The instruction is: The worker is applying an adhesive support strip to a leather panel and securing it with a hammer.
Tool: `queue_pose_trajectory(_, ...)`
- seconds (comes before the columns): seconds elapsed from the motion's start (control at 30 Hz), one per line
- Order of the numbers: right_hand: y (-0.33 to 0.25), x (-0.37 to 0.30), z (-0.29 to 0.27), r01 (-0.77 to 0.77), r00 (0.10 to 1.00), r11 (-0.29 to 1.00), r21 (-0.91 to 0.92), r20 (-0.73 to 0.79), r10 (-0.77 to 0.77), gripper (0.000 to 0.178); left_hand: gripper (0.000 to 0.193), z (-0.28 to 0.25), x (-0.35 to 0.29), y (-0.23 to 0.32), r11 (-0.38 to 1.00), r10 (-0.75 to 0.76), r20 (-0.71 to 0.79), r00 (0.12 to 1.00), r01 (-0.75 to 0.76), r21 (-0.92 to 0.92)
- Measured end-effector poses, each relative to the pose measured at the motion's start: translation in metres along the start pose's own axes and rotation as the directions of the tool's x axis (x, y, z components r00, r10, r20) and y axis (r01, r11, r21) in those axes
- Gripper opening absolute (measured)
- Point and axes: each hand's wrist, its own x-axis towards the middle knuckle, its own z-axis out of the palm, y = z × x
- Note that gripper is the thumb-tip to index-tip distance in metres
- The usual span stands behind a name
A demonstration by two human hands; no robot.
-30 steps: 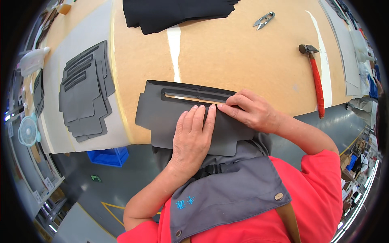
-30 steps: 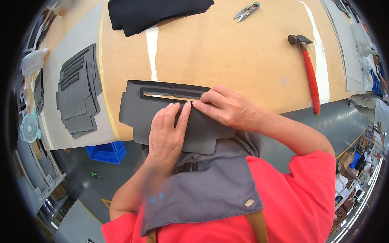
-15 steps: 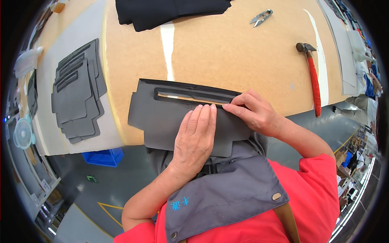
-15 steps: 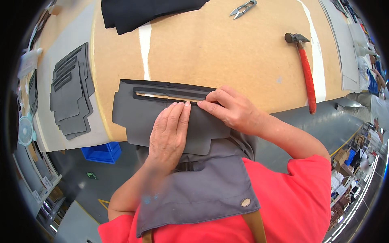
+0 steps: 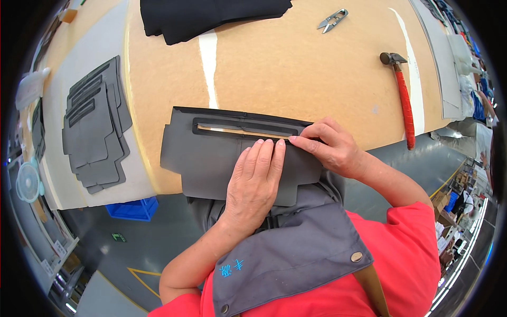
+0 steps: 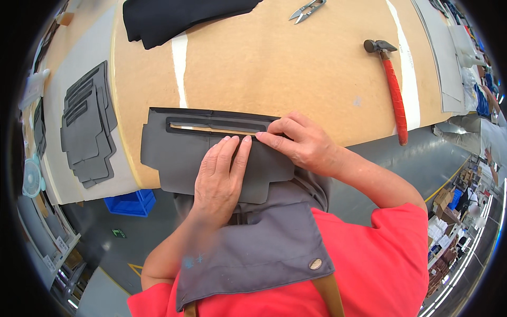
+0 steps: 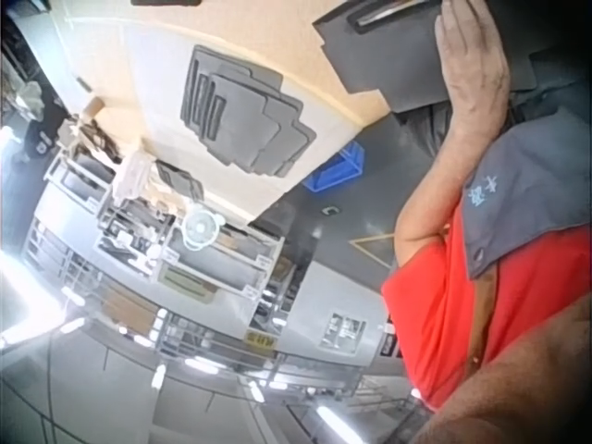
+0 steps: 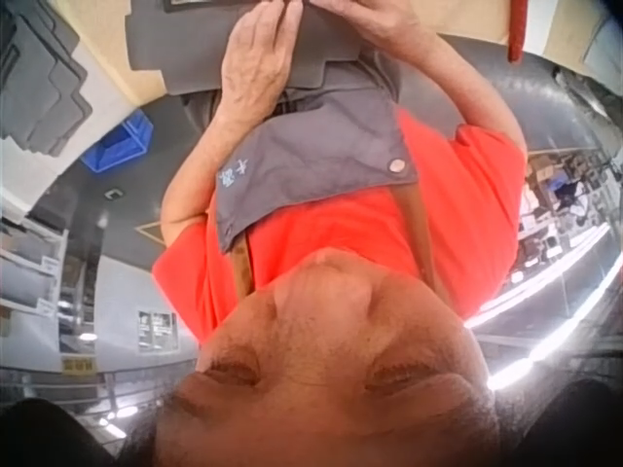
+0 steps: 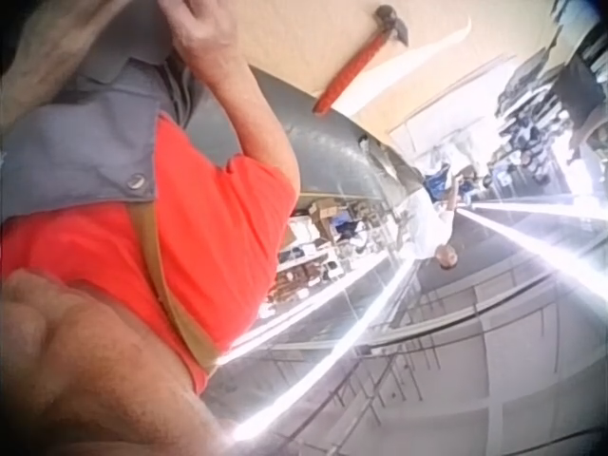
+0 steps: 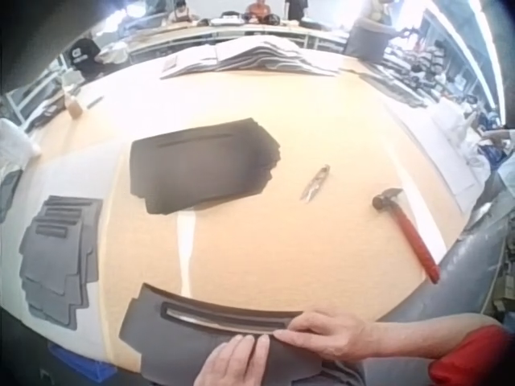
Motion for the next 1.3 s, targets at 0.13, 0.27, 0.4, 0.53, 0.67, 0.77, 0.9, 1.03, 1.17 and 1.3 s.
queue_pose_trajectory(0.13, 0.001, 0.001, -0.001, 0.053, 0.999, 0.998, -0.026, 0.001, -0.053, 0.043, 0.055, -0.001, 0.001, 0.001, 0.999, -0.024, 0.015, 1.0, 0.024, -0.032)
queue_pose_trajectory(0.27, 0.002, 0.0, -0.002, 0.085, 0.996, 0.995, -0.051, 0.016, -0.084, 0.044, 0.056, -0.003, 0.002, 0.001, 0.998, -0.038, 0.028, 0.999, 0.039, -0.056)
queue_pose_trajectory(0.4, 0.003, -0.002, -0.004, 0.142, 0.99, 0.987, -0.077, 0.04, -0.139, 0.047, 0.055, -0.004, 0.002, 0.002, 0.998, -0.033, 0.038, 0.999, 0.034, -0.044)
queue_pose_trajectory(0.53, 0.005, -0.006, -0.006, 0.167, 0.985, 0.981, -0.099, 0.065, -0.161, 0.049, 0.054, -0.002, 0.002, 0.004, 0.999, -0.023, 0.033, 0.999, 0.024, -0.021)
queue_pose_trajectory(0.67, 0.006, -0.009, -0.007, 0.142, 0.989, 0.988, -0.062, 0.051, -0.139, 0.048, 0.053, -0.001, 0.001, 0.005, 1.0, -0.017, 0.034, 0.999, 0.018, -0.015)
queue_pose_trajectory(0.77, 0.002, -0.004, -0.009, 0.13, 0.99, 0.987, -0.093, 0.064, -0.125, 0.047, 0.052, 0.0, 0.0, 0.003, 1.0, -0.013, 0.039, 0.999, 0.014, -0.009)
queue_pose_trajectory(0.9, 0.006, -0.009, -0.005, 0.143, 0.989, 0.988, -0.054, 0.028, -0.142, 0.045, 0.053, -0.003, -0.001, -0.005, 0.999, 0.029, 0.016, 0.999, -0.029, -0.02)
queue_pose_trajectory(1.03, 0.006, 0.015, -0.016, 0.066, 0.991, 0.997, -0.046, -0.111, -0.07, 0.044, 0.047, -0.027, 0.014, -0.043, 0.956, 0.133, 0.056, 0.989, -0.114, -0.27)
queue_pose_trajectory(1.17, 0.01, 0.079, -0.001, 0.057, 0.969, 0.998, -0.039, -0.239, -0.065, 0.024, 0.041, -0.052, 0.018, -0.075, 0.928, -0.014, 0.082, 0.997, 0.044, -0.37)
queue_pose_trajectory(1.3, 0.031, 0.108, 0.032, 0.195, 0.958, 0.975, -0.103, -0.192, -0.212, 0.013, 0.03, -0.036, -0.007, -0.075, 0.917, -0.324, -0.026, 0.946, 0.307, -0.256)
